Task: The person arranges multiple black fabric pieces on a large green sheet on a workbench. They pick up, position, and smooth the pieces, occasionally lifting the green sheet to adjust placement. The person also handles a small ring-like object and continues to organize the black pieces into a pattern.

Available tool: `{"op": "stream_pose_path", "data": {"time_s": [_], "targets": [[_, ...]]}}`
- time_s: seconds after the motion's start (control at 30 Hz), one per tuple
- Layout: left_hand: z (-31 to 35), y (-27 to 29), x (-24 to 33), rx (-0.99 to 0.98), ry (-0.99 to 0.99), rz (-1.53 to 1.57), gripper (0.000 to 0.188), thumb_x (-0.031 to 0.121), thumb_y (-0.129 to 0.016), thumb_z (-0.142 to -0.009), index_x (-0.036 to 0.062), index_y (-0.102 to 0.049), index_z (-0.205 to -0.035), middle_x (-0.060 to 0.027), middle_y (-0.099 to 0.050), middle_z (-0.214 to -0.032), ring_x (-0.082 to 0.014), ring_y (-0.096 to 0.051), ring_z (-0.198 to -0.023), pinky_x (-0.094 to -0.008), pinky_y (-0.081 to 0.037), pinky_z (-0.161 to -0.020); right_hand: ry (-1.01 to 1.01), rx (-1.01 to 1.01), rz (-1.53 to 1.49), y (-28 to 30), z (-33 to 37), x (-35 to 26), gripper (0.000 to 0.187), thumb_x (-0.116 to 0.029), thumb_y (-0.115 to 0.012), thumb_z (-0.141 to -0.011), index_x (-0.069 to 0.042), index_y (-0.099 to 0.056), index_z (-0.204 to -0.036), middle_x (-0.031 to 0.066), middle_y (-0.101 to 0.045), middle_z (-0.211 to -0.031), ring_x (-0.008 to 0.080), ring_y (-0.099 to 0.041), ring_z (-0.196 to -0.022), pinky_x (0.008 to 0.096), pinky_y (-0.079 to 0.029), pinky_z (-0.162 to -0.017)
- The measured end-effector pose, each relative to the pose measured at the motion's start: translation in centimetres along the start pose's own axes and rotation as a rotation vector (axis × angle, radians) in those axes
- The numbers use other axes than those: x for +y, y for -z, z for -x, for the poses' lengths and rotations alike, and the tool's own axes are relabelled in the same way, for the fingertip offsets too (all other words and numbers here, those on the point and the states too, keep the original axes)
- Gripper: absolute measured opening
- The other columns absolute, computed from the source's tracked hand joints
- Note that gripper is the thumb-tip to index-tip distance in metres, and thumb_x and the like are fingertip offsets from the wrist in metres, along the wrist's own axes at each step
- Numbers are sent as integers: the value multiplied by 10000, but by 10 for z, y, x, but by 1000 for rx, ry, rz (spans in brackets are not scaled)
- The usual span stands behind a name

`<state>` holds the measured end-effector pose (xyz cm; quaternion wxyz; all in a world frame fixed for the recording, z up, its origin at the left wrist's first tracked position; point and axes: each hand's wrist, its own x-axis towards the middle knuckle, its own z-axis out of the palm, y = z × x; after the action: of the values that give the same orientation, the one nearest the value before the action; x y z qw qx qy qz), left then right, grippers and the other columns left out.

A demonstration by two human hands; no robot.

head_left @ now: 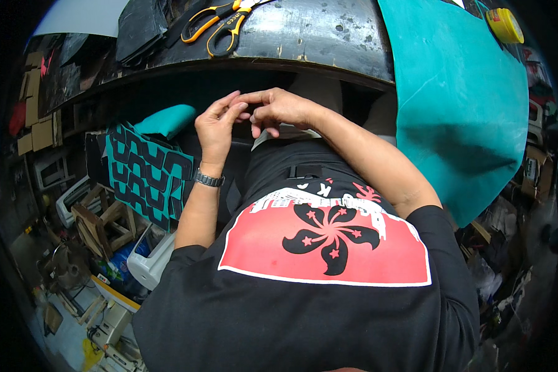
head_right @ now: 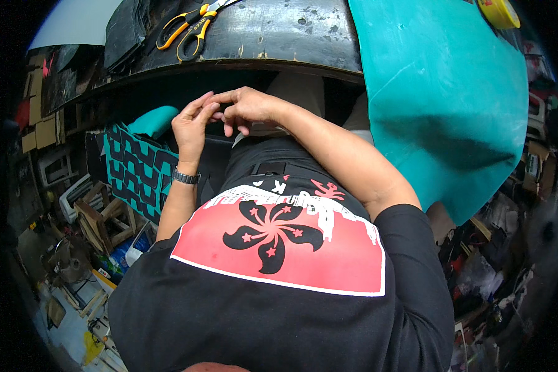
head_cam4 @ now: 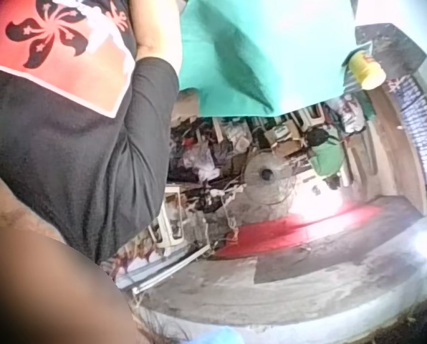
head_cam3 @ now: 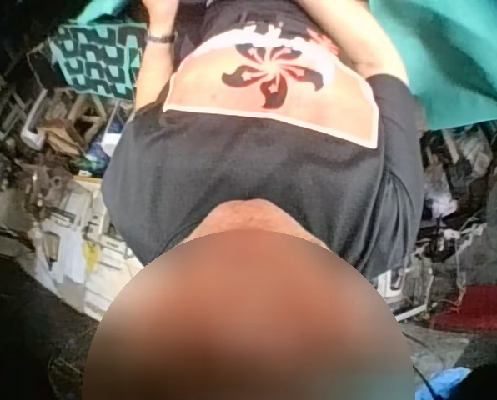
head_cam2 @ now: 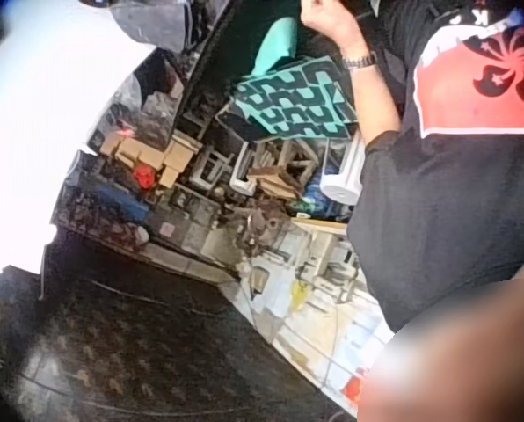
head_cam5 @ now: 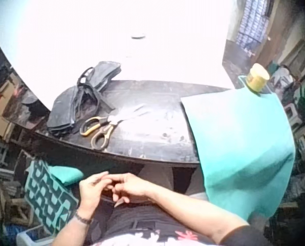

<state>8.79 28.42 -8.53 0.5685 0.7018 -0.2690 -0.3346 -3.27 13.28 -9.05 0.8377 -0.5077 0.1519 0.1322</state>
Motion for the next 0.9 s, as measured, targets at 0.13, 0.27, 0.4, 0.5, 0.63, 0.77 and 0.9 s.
{"op": "stream_pose_path", "data": {"time_s": [0.13, 0.27, 0.4, 0.5, 0.63, 0.77, 0.9], "targets": [[-6, 9, -16, 80, 109, 136, 244, 22, -719, -882, -65, -686, -1108, -119, -730, -962, -134, -688, -745, -232, -566, -684, 143, 115, 381, -14, 4, 7, 703, -15, -550, -823, -85, -387, -1503, 179, -714, -855, 249, -695, -669, 357, -564, -628], [-8, 5, -20, 106, 474, 386, 396, 222, -636, -982, -52, -587, -1263, -151, -685, -1116, -181, -681, -927, -293, -554, -825, 68, 366, 1047, -24, 2, 15, 663, -57, -593, -816, -54, -416, -1455, 242, -703, -965, 378, -692, -918, 452, -546, -797], [-2, -34, -22, -256, 373, 373, 431, 373, -527, -1029, -16, -576, -1207, -92, -613, -1139, -174, -544, -1141, -340, -473, -933, -8, 402, 1226, -26, -7, 16, 402, -127, -614, -839, 17, -557, -1209, 233, -711, -1009, 368, -696, -958, 458, -551, -832], [-14, -47, -20, -48, 538, 316, 396, 307, -497, -1025, -20, -581, -1233, -120, -645, -1131, -204, -599, -1051, -349, -477, -933, -15, 372, 1235, -28, -9, 15, 335, -141, -626, -820, 58, -579, -1085, 241, -714, -972, 369, -710, -910, 449, -562, -806], [-35, -49, -23, -51, 698, 403, 378, 250, -489, -1007, -45, -602, -1215, -136, -648, -1098, -224, -610, -984, -365, -494, -901, -3, 430, 1146, -36, -5, 15, 375, -136, -658, -775, 97, -565, -1053, 277, -702, -935, 384, -712, -881, 460, -564, -783], [-41, -40, -27, -103, 677, 463, 366, 165, -405, -1001, -60, -596, -1217, -212, -629, -1228, -307, -609, -1123, -417, -480, -981, 80, 418, 1214, -52, 3, 15, 341, -121, -666, -743, 87, -598, -1005, 263, -702, -883, 382, -715, -827, 459, -573, -711], [-41, -22, -22, -265, 589, 439, 465, 264, -334, -1052, -76, -578, -1254, -250, -629, -1256, -343, -599, -1201, -438, -458, -1040, 329, 336, 1243, -57, 7, 11, 192, -104, -668, -711, 31, -682, -847, 243, -701, -865, 375, -706, -765, 447, -573, -678]]}}
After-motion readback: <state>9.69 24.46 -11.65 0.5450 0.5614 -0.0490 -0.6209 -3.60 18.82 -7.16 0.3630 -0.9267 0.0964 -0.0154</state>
